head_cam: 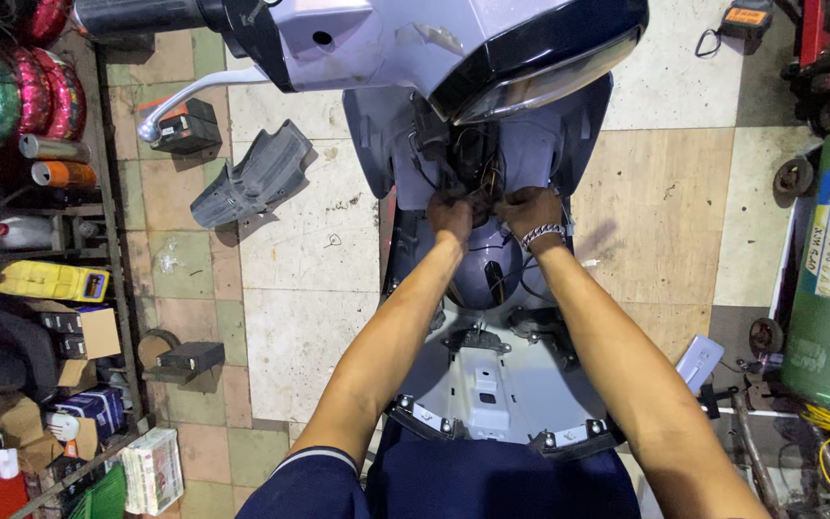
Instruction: The person removes screws from the under-seat storage compartment using a power drill, handles plastic fairings, and connects electrical wiring for the scooter front panel.
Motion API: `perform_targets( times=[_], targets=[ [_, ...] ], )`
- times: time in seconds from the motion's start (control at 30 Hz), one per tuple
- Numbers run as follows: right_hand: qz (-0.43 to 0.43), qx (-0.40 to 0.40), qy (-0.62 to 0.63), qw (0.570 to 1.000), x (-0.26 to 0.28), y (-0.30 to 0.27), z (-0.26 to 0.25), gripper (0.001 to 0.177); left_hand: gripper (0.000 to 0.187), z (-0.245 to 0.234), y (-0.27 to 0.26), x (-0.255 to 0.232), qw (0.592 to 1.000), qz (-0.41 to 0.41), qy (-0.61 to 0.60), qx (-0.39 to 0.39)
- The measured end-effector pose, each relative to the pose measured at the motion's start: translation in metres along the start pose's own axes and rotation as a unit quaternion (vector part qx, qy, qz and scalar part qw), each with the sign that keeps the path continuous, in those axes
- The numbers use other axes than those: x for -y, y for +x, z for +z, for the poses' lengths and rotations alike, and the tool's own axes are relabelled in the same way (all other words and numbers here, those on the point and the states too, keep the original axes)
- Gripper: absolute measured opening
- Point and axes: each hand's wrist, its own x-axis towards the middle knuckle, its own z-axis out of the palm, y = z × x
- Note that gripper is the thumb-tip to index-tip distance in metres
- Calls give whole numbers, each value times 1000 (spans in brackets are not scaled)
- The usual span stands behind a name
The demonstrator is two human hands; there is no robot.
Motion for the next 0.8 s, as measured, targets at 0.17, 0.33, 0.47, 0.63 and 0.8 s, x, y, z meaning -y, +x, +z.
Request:
perform_targets(
  times=[0.17, 0.33, 0.47, 0.63, 0.8],
  targets=[
    [4, 27, -50, 998, 9, -1, -7, 42, 12, -5, 19, 15, 999, -12, -49, 10],
    [-3, 13, -36, 999, 11, -5, -17, 34, 17, -15, 0, -13, 992, -68, -78, 77],
    [41, -32, -5, 999, 16, -14, -9, 27, 30, -26, -14, -45, 977, -89, 59, 185],
    [64, -74, 88, 991, 8, -17, 3, 25, 34, -12, -24, -62, 972, -60, 136, 180],
    [56, -123, 139, 981, -1, -17, 11, 31, 28, -9, -23, -57, 972, -64, 149, 173]
  ],
)
